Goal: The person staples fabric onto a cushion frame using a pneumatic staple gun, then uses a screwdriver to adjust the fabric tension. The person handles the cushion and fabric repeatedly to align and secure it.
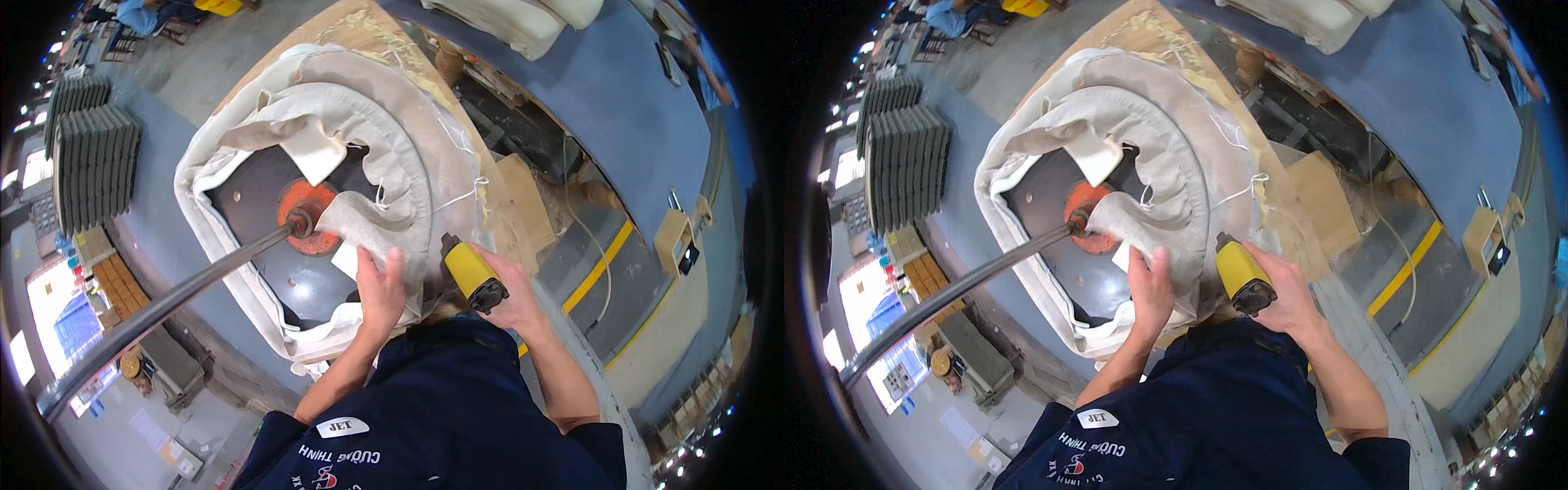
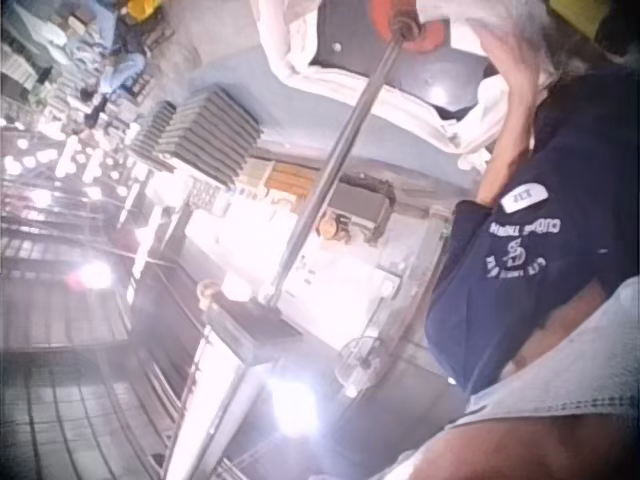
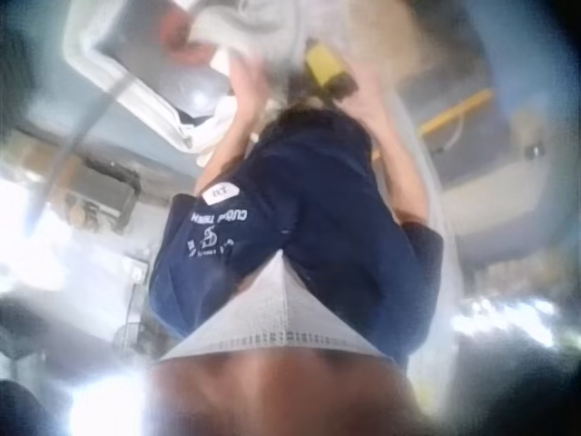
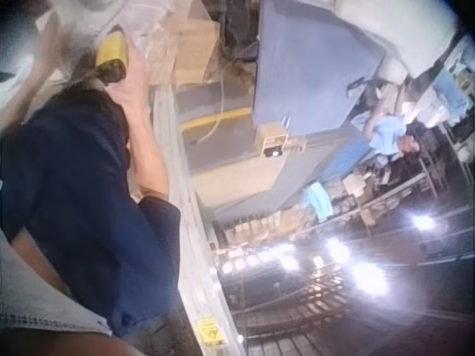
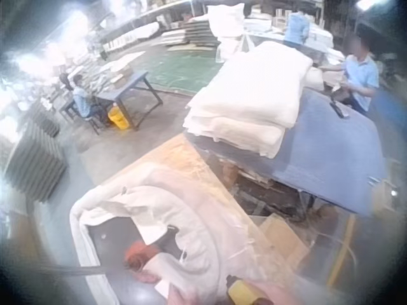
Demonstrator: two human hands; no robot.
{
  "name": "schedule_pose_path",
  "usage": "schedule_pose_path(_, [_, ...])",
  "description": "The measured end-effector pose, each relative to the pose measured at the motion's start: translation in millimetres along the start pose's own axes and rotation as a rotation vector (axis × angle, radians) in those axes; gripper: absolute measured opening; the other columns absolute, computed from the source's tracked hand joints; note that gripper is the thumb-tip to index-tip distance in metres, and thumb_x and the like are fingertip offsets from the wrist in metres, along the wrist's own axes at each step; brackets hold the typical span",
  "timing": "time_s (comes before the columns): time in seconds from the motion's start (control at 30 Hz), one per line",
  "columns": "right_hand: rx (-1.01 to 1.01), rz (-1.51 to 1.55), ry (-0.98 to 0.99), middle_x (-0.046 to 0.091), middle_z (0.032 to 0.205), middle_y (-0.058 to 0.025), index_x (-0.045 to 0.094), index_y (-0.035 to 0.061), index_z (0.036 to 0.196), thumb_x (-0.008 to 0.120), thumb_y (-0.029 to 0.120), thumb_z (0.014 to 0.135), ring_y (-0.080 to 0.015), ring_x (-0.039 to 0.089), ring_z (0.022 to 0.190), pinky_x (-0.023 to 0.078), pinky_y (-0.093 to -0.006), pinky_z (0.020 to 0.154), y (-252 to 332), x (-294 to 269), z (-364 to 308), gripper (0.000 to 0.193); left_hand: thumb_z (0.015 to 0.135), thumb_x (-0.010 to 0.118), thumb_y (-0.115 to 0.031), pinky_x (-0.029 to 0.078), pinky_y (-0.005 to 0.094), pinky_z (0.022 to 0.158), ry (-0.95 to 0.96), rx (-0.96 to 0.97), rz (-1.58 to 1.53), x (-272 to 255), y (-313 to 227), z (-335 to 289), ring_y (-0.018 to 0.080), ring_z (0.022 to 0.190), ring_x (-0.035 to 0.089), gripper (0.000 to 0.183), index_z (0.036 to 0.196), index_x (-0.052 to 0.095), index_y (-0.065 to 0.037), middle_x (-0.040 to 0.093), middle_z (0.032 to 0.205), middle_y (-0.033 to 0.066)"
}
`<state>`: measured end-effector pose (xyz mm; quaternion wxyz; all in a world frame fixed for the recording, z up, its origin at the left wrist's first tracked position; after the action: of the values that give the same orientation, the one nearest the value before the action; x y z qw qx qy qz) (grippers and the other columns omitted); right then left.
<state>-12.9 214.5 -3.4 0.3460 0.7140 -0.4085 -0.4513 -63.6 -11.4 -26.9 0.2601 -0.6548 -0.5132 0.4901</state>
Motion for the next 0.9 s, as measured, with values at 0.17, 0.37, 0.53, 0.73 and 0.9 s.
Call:
schedule_pose_path(0.17, [0.107,0.013,-0.026,0.065,0.122,-0.0249,0.050,-0.0014,0.142,0.081,0.014,0.063,-0.0435,0.063,0.112,0.051,-0.0412,0.096,8.9,-4.1,0.2,0.087,0.101,0.066,-0.031,0.048,0.0348,0.058,0.169,-0.104,0.004,2.9,-13.3,21.1,0.0149,0.061,0.057,0.041,0.074,0.065,0.000,0.061,0.063,0.0013])
schedule_pose_path(0.37, [0.089,-0.045,-0.096,0.066,0.117,-0.0267,0.053,-0.0021,0.140,0.078,0.013,0.064,-0.0437,0.065,0.106,0.052,-0.0415,0.092,39.4,7.9,16.8,0.082,0.100,0.064,-0.021,0.058,0.0406,0.088,0.038,-0.258,-0.590,-23.1,10.8,33.4,0.0256,0.102,0.069,0.043,0.130,0.055,0.008,0.067,0.121,0.0183])
schedule_pose_path(0.53, [0.188,-0.131,0.082,0.064,0.121,-0.0253,0.047,-0.0047,0.141,0.082,0.008,0.059,-0.0442,0.064,0.109,0.054,-0.0449,0.093,55.9,13.6,42.3,0.090,0.100,0.066,-0.021,0.056,0.0310,0.077,-0.043,-0.362,-0.736,-18.3,17.2,38.8,0.0157,0.088,0.068,0.032,0.114,0.065,0.007,0.071,0.104,0.0111])
schedule_pose_path(0.73, [0.375,-0.297,0.255,0.064,0.115,-0.0269,0.042,-0.0058,0.143,0.081,0.015,0.065,-0.0444,0.066,0.102,0.055,-0.0486,0.087,70.6,36.0,77.7,0.089,0.100,0.065,-0.021,0.058,0.0363,0.082,0.023,-0.395,-0.707,-20.6,31.4,60.2,0.0224,0.094,0.070,0.037,0.125,0.058,0.006,0.069,0.115,0.0150])
schedule_pose_path(0.9, [0.425,-0.284,0.194,0.065,0.118,-0.0269,0.049,-0.0044,0.141,0.083,0.018,0.064,-0.0442,0.064,0.108,0.053,-0.0447,0.092,64.7,35.1,67.9,0.087,0.101,0.062,-0.020,0.058,0.0351,0.083,0.064,-0.386,-0.734,-6.9,24.9,70.8,0.0200,0.097,0.069,0.034,0.127,0.058,0.004,0.069,0.116,0.0130])
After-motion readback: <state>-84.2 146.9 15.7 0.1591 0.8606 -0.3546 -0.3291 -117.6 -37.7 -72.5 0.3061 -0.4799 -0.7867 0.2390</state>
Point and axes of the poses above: each hand's wrist, its own z-axis towards the middle knuckle, its own x-axis out of the palm, y = z × x, the point moved 7 cm from there along z, towards the middle knuckle
